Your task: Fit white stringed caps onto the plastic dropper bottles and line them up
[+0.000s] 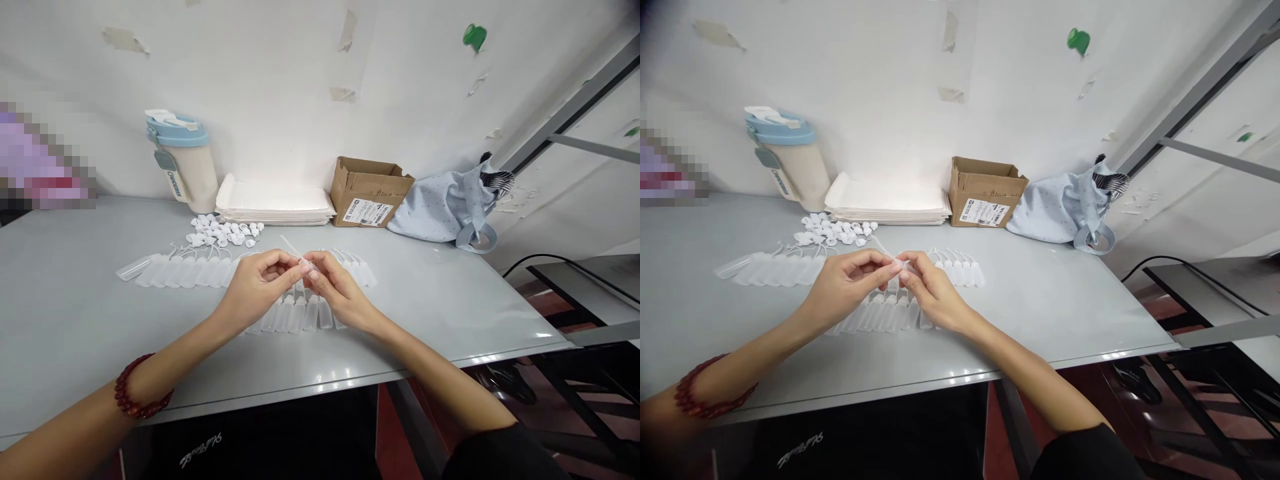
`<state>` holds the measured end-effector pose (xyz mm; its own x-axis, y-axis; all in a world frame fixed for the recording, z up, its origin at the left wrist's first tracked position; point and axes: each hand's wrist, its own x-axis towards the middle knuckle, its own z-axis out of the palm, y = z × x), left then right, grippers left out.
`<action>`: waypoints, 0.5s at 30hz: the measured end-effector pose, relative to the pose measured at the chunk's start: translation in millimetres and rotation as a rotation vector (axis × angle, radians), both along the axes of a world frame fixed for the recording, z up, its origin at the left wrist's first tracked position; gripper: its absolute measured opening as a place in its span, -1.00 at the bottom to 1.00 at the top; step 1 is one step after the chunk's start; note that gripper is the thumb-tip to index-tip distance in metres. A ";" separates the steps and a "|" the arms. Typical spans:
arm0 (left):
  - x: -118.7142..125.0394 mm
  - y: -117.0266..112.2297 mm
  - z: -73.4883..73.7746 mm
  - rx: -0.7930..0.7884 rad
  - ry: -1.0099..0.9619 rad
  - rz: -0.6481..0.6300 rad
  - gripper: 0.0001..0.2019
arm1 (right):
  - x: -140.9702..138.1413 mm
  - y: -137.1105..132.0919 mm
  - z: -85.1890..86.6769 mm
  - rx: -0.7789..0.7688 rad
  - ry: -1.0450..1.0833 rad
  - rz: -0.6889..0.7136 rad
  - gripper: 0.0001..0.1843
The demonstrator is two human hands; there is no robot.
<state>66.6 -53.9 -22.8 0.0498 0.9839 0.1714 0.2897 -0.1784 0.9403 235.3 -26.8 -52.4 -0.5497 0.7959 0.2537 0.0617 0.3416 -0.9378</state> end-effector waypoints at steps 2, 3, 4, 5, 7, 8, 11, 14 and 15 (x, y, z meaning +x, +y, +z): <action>0.8 -0.4 0.2 -0.002 0.017 -0.020 -0.73 | 0.5 0.4 -1.5 0.060 -0.062 -0.018 -0.74; 0.6 -0.1 0.3 -0.002 0.028 -0.032 -0.71 | 0.7 0.7 -1.9 0.070 -0.079 -0.023 -0.75; -0.4 0.9 0.5 -0.004 0.042 -0.047 -0.70 | 0.8 1.0 -1.9 0.067 -0.085 -0.022 -0.75; -2.6 2.7 0.7 -0.007 0.062 -0.067 -0.69 | 0.8 1.3 -1.5 0.056 -0.081 -0.019 -0.75; -11.6 10.0 0.6 -0.016 0.133 -0.095 -0.70 | 0.8 1.6 0.5 0.015 -0.049 -0.018 -0.76; -18.7 15.5 -0.1 -0.012 0.191 -0.096 -0.70 | 0.8 1.9 1.9 -0.014 -0.025 -0.024 -0.75; -47.3 37.6 -6.6 0.147 0.430 0.108 -0.74 | 0.9 3.3 7.3 -0.139 0.080 -0.082 -0.73; -74.5 60.3 -17.4 0.247 0.649 0.235 -0.72 | 1.4 5.6 12.2 -0.273 0.165 -0.139 -0.70; -80.4 66.3 -20.9 0.241 0.670 0.225 -0.72 | 1.6 6.3 13.4 -0.306 0.178 -0.149 -0.69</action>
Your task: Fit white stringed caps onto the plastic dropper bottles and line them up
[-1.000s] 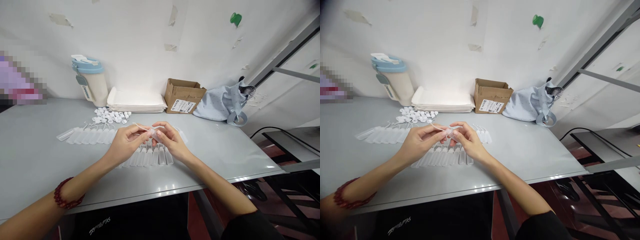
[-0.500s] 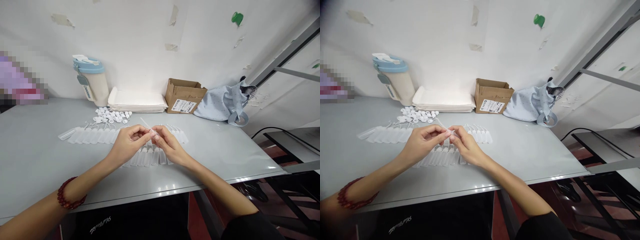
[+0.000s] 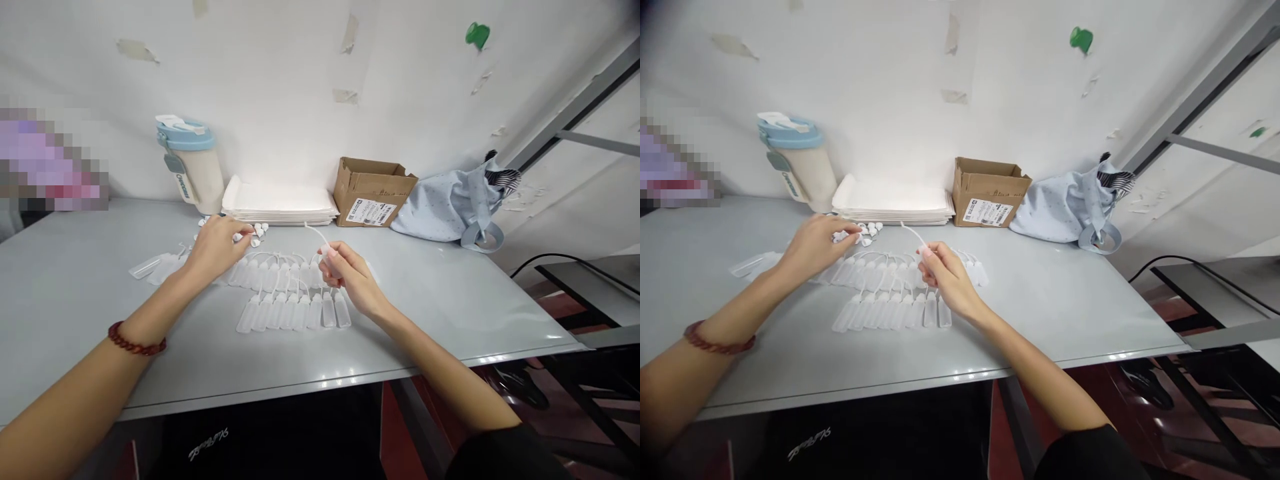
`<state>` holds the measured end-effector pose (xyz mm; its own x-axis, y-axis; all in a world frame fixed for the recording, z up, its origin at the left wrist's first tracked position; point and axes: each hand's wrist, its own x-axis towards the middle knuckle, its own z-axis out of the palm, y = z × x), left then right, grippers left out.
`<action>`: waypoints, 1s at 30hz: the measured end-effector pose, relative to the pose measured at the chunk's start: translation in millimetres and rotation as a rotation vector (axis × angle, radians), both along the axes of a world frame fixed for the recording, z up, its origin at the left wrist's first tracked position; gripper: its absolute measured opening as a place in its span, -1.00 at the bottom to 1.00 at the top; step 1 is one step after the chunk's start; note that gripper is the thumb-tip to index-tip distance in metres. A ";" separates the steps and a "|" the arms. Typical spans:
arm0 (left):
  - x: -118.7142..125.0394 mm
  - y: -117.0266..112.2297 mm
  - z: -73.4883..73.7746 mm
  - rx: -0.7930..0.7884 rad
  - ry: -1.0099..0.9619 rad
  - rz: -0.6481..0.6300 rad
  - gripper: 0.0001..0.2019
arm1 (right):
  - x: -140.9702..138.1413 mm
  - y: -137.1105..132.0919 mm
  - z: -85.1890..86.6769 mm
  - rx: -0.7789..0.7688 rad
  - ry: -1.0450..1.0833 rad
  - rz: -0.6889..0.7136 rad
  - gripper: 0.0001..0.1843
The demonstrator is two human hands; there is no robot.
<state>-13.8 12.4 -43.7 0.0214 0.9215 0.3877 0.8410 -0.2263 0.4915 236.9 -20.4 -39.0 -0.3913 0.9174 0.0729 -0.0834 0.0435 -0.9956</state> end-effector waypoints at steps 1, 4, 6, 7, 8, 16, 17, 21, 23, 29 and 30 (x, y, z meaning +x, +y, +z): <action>-3.8 5.0 -3.2 -0.009 0.021 -0.009 -0.71 | 0.2 0.6 0.8 -0.023 0.009 -0.004 -0.70; -4.6 14.4 -11.1 -0.069 0.114 -0.035 -0.72 | 0.4 1.2 1.5 -0.061 0.031 0.009 -0.71; -0.7 17.5 -15.3 -0.101 0.153 -0.037 -0.74 | 0.3 1.0 1.0 -0.083 0.041 0.027 -0.71; 1.2 18.5 -17.0 -0.108 0.156 -0.034 -0.76 | 0.2 0.8 0.8 -0.094 0.045 0.035 -0.72; 2.8 19.3 -18.2 -0.110 0.151 -0.027 -0.78 | 0.1 0.6 0.7 -0.103 0.049 0.044 -0.71; 25.4 -2.5 8.6 -0.096 -0.165 -0.019 -0.75 | -0.9 -1.6 4.4 -0.127 0.055 0.088 -0.69; 32.4 -9.9 14.1 -0.153 -0.369 -0.062 -0.71 | -1.0 -1.6 4.6 -0.127 0.058 0.090 -0.69; 61.7 -37.3 22.5 -0.415 -0.810 -0.223 -0.67 | -1.7 -1.3 2.9 -0.117 0.077 0.106 -0.68; 72.7 -44.7 18.4 -0.471 -1.029 -0.282 -0.68 | -2.3 -1.4 1.4 -0.119 0.085 0.118 -0.68; 84.7 -48.5 5.1 -0.511 -1.409 -0.350 -0.78 | -5.0 -3.2 -1.0 -0.138 0.104 0.177 -0.66; 85.0 -48.6 4.7 -0.518 -1.439 -0.347 -0.78 | -5.5 -3.4 -1.2 -0.137 0.107 0.189 -0.66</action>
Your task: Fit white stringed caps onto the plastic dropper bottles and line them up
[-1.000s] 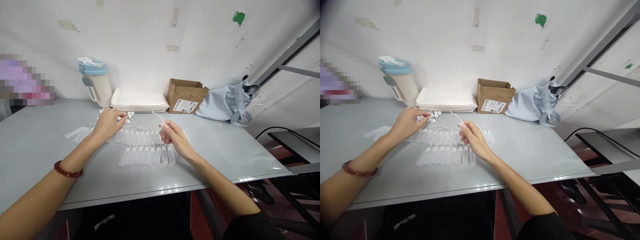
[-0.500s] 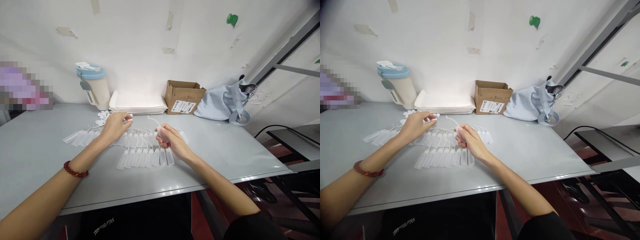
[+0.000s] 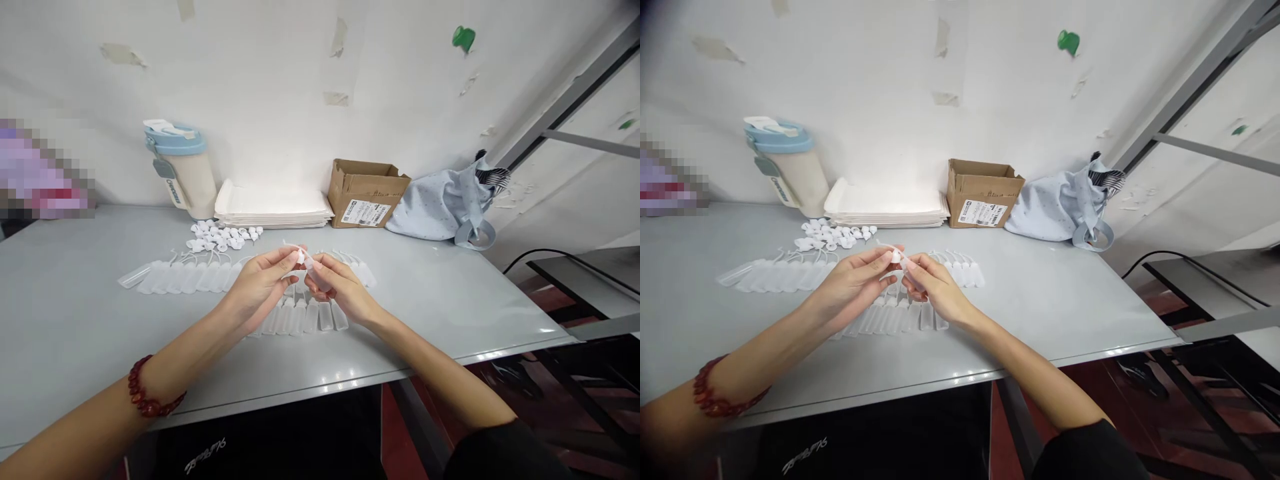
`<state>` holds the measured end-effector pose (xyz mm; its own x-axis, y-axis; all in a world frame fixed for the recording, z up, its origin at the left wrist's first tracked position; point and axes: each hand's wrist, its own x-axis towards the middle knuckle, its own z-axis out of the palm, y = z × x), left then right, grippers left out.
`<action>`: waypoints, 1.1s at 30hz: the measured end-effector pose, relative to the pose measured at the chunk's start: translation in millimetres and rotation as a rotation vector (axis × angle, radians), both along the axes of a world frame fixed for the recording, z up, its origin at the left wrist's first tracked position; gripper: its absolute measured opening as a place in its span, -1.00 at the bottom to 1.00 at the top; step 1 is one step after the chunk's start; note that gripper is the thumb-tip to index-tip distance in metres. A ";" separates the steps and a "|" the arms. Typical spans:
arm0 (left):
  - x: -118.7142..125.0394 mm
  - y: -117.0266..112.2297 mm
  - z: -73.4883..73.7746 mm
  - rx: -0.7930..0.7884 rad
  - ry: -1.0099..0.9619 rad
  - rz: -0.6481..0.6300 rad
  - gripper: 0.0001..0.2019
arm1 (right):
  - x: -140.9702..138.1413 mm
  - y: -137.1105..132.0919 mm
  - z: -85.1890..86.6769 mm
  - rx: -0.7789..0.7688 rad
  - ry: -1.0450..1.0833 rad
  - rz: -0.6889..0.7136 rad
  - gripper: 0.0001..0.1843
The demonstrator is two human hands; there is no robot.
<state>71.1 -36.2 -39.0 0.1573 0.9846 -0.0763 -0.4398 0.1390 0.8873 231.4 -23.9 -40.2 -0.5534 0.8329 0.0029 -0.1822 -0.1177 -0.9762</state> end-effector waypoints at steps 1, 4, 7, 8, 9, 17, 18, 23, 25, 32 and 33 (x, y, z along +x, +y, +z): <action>0.1 -0.2 0.1 -0.011 -0.023 0.006 -0.79 | -0.5 -0.3 -0.3 0.002 0.002 0.009 -0.66; 0.9 -1.4 1.9 -0.049 -0.084 0.031 -0.80 | -2.1 -1.4 -1.7 0.013 -0.002 0.030 -0.67; 3.2 -3.6 3.4 -0.066 -0.147 0.031 -0.78 | -3.9 -3.0 -3.7 0.019 -0.004 0.053 -0.67; 4.2 -4.6 3.4 -0.063 -0.157 0.018 -0.77 | -4.4 -3.6 -4.3 0.019 -0.001 0.058 -0.67; 5.2 -5.6 3.2 -0.057 -0.157 0.001 -0.77 | -4.7 -4.0 -4.8 0.018 0.003 0.059 -0.67; 3.8 -8.7 -1.3 -0.012 0.013 0.057 -0.75 | -4.6 -5.6 -4.2 -0.026 0.051 0.028 -0.67; 2.8 -8.6 -0.9 0.008 0.049 0.077 -0.76 | -4.4 -5.6 -3.7 -0.034 0.060 0.027 -0.68; -0.8 -10.8 5.0 0.222 0.329 0.132 -0.76 | -2.9 -6.2 -1.9 -0.080 0.124 0.068 -0.72; -1.1 -11.9 7.2 0.308 0.426 0.131 -0.78 | -2.1 -6.4 -1.9 -0.104 0.143 0.084 -0.73; -1.2 -9.3 1.0 0.334 0.331 0.003 -0.82 | 0.8 -4.1 -4.8 -0.164 0.251 0.151 -0.76; -1.2 -8.6 -0.5 0.328 0.308 -0.008 -0.83 | 0.9 -3.6 -5.5 -0.170 0.258 0.158 -0.75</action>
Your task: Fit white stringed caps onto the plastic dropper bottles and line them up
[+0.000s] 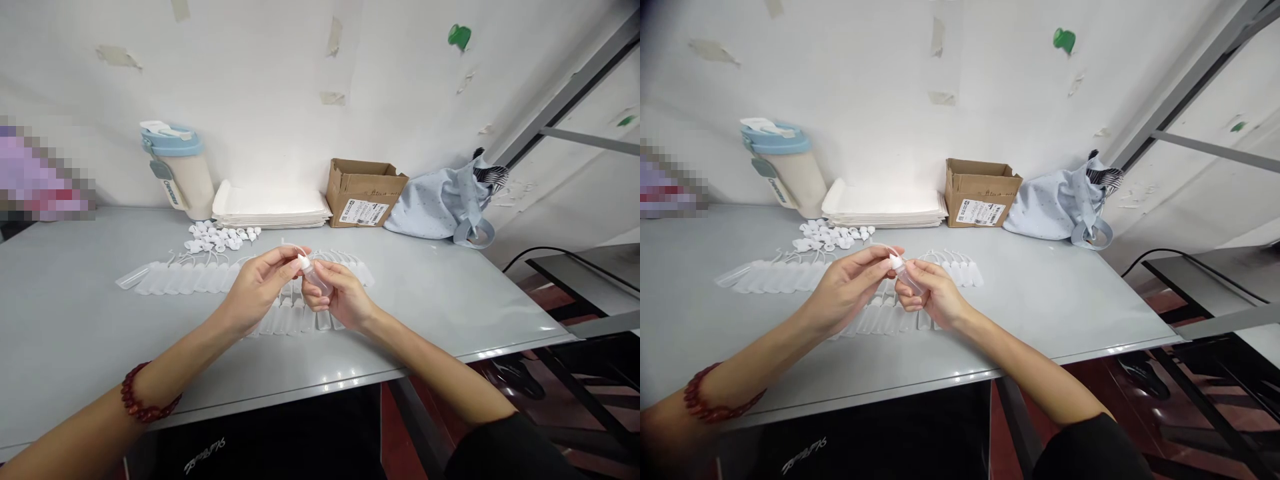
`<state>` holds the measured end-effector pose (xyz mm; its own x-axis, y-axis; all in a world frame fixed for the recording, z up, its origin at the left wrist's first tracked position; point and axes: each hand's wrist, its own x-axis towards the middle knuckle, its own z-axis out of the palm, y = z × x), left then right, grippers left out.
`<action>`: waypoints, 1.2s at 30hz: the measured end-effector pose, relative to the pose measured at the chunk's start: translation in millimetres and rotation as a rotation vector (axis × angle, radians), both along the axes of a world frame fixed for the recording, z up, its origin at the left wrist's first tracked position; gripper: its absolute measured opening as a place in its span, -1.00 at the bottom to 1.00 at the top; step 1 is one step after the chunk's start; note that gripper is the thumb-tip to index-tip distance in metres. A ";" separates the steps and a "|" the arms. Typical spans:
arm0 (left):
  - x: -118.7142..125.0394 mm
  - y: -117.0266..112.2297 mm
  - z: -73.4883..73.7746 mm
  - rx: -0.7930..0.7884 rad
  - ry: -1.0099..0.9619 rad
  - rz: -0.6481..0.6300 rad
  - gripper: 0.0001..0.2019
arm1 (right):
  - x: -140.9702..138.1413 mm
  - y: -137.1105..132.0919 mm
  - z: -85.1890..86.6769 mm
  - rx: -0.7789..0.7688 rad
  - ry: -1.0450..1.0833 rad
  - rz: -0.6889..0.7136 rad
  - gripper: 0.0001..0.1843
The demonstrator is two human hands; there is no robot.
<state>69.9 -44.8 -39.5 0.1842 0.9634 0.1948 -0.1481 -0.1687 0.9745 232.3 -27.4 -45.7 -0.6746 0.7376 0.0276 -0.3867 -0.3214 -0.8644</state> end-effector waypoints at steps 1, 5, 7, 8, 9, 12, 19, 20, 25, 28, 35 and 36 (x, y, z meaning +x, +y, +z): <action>-0.1 0.4 -1.1 -0.004 -0.007 -0.006 -0.83 | 0.0 0.5 -0.6 -0.003 0.002 0.006 -0.75; -1.5 -0.3 0.3 0.031 0.084 0.033 -0.83 | 0.0 1.6 -0.7 0.010 -0.019 0.000 -0.75; -2.9 -1.8 3.8 0.060 0.138 0.066 -0.83 | 0.0 1.3 1.0 0.027 -0.039 -0.009 -0.74; -3.7 -2.5 5.8 0.070 0.160 0.078 -0.83 | -0.1 0.9 2.2 0.034 -0.050 -0.014 -0.74; -4.4 -3.2 7.9 0.075 0.176 0.088 -0.83 | -0.2 0.4 3.4 0.040 -0.061 -0.019 -0.73; -6.0 -3.9 13.5 0.068 0.195 0.107 -0.82 | -0.6 -1.5 6.1 0.058 -0.087 -0.028 -0.70; -11.4 -0.4 19.7 0.012 0.147 0.061 -0.82 | 2.2 -1.1 5.0 0.034 -0.068 0.022 -0.75; -12.5 0.2 19.3 0.002 0.128 0.047 -0.81 | 2.9 -0.6 4.8 0.022 -0.056 0.038 -0.76; -17.2 3.6 14.7 -0.027 0.073 -0.024 -0.72 | 4.6 2.1 4.4 -0.053 -0.013 0.133 -0.78; -18.9 6.2 11.6 -0.027 0.077 -0.059 -0.72 | 4.6 3.6 4.3 -0.076 -0.005 0.169 -0.76; -19.1 7.5 10.4 -0.037 0.081 -0.059 -0.73 | 4.8 3.7 5.0 -0.022 -0.029 0.178 -0.72; -19.5 7.2 10.9 -0.039 0.084 -0.055 -0.72 | 4.8 3.4 5.1 -0.022 -0.028 0.176 -0.72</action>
<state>50.5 -37.6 -28.6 0.2513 0.9579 0.1388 -0.0734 -0.1242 0.9895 237.1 -24.1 -40.6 -0.7934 0.6086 -0.0084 -0.2986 -0.4011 -0.8660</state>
